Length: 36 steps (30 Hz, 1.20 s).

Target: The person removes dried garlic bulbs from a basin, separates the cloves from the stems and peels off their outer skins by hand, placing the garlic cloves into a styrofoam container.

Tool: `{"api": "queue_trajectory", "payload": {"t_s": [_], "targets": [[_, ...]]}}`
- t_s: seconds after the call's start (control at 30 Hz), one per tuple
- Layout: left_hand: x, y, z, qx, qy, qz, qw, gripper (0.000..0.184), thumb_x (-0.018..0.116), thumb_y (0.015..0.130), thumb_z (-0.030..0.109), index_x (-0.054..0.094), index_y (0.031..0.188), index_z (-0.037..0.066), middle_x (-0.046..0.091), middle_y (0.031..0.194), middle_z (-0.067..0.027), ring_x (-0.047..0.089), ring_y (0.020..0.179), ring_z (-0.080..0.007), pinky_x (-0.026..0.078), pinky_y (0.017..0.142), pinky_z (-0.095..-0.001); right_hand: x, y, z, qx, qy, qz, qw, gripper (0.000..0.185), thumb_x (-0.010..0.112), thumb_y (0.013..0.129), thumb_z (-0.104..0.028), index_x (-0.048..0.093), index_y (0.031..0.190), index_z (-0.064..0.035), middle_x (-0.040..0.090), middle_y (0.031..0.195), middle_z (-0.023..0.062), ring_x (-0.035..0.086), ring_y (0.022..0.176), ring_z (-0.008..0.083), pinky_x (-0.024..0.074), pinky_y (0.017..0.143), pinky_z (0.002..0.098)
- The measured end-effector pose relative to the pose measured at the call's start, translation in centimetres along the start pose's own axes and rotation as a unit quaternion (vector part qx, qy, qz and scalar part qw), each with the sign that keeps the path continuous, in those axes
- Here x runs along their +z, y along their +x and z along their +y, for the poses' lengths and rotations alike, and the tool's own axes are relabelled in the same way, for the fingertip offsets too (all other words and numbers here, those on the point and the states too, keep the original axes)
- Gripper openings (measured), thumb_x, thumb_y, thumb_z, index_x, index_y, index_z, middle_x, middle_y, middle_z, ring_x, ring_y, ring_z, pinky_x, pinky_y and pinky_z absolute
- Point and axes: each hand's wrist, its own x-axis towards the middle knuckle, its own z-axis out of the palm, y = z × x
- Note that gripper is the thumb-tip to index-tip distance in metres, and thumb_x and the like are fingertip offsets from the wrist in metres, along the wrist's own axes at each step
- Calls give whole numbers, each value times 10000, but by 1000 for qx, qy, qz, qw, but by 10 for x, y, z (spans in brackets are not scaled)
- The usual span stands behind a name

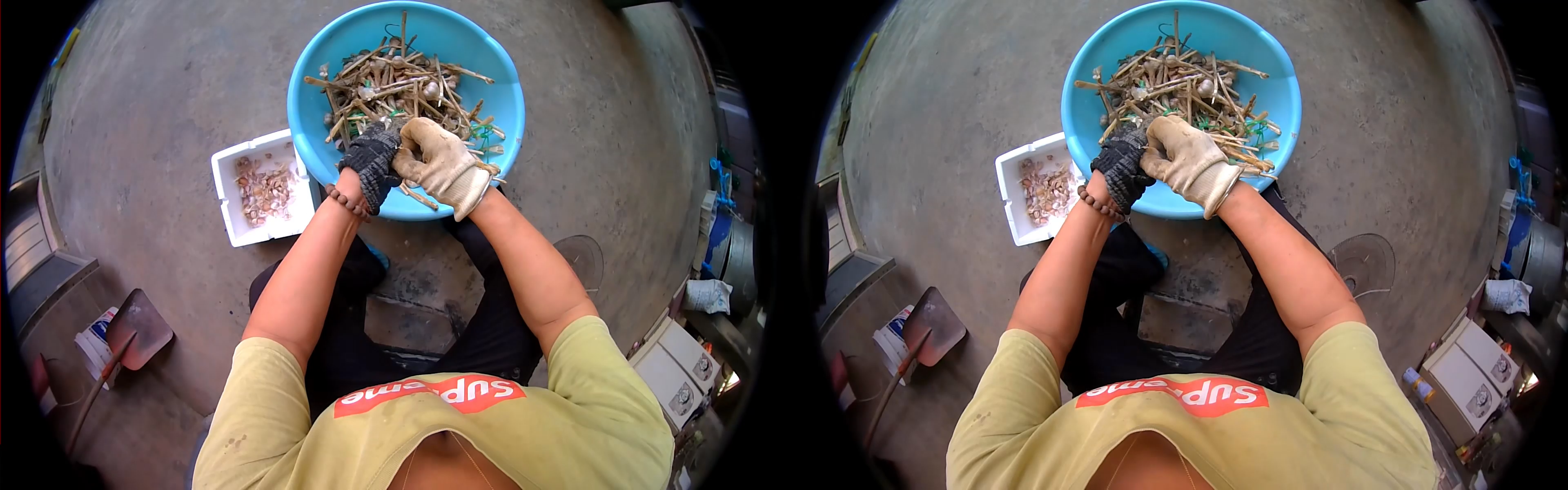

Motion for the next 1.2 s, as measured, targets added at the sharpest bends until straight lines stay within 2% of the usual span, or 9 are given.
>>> {"api": "queue_trajectory", "payload": {"t_s": [0.2,0.3,0.37,0.5,0.57,0.83,1.03,1.1,1.2], "targets": [[5,-4,-10,33,-96,69,992,553,673,606,108,506,1132,82,514,1126,-176,457,1064,-360,374,907,-406,0,1,0,2,-46,28,999,229,642,679,-163,493,769,-13,505,752,153,515,718,312,431,648,367],[-6,-11,3,47,-6,123,991,514,641,655,99,497,1149,93,502,1155,-175,446,1084,-356,363,920,-408,6,4,16,70,96,22,993,248,660,678,-163,509,807,-15,510,769,142,526,724,287,437,658,353],[-8,-11,11,39,20,123,991,487,628,670,104,504,1141,96,502,1159,-170,445,1086,-351,363,920,-408,6,4,17,21,13,51,998,268,694,668,-67,505,855,-30,476,678,21,458,621,98,441,575,263],[-2,-8,3,26,86,111,990,420,610,696,140,535,1107,106,516,1148,-144,452,1080,-331,371,908,-408,1,4,11,13,-37,45,998,262,689,679,-75,515,867,-22,504,733,52,500,651,131,452,599,278],[-12,-11,11,42,82,109,990,403,610,694,123,541,1090,95,536,1109,-144,472,1043,-328,381,892,-404,-3,5,8,-29,-26,37,999,240,643,711,-153,532,880,-24,515,842,144,530,766,300,442,692,361],[5,-12,1,31,-55,119,991,423,669,646,131,563,1054,100,581,1009,-134,519,967,-322,414,831,-403,-3,3,11,-60,-14,41,997,213,626,733,-142,538,894,-34,504,844,153,521,777,323,435,690,377],[10,-10,-8,52,-129,58,989,352,653,646,101,581,990,79,597,934,-143,548,890,-332,441,775,-392,-2,1,11,-87,-22,30,995,189,637,717,-123,527,841,-32,498,803,144,516,750,319,433,656,385],[14,-7,-12,3,-294,23,955,317,650,652,110,591,961,74,598,922,-143,547,883,-332,443,763,-389,-1,1,12,-98,-27,33,994,188,643,711,-122,521,821,-30,496,791,141,514,736,315,434,639,385],[-3,-13,14,55,-212,78,973,292,647,659,125,596,941,70,599,908,-147,550,863,-329,445,749,-392,0,1,12,-124,-19,53,991,194,651,711,-131,510,794,-27,495,764,137,506,688,311,432,597,383]]}}
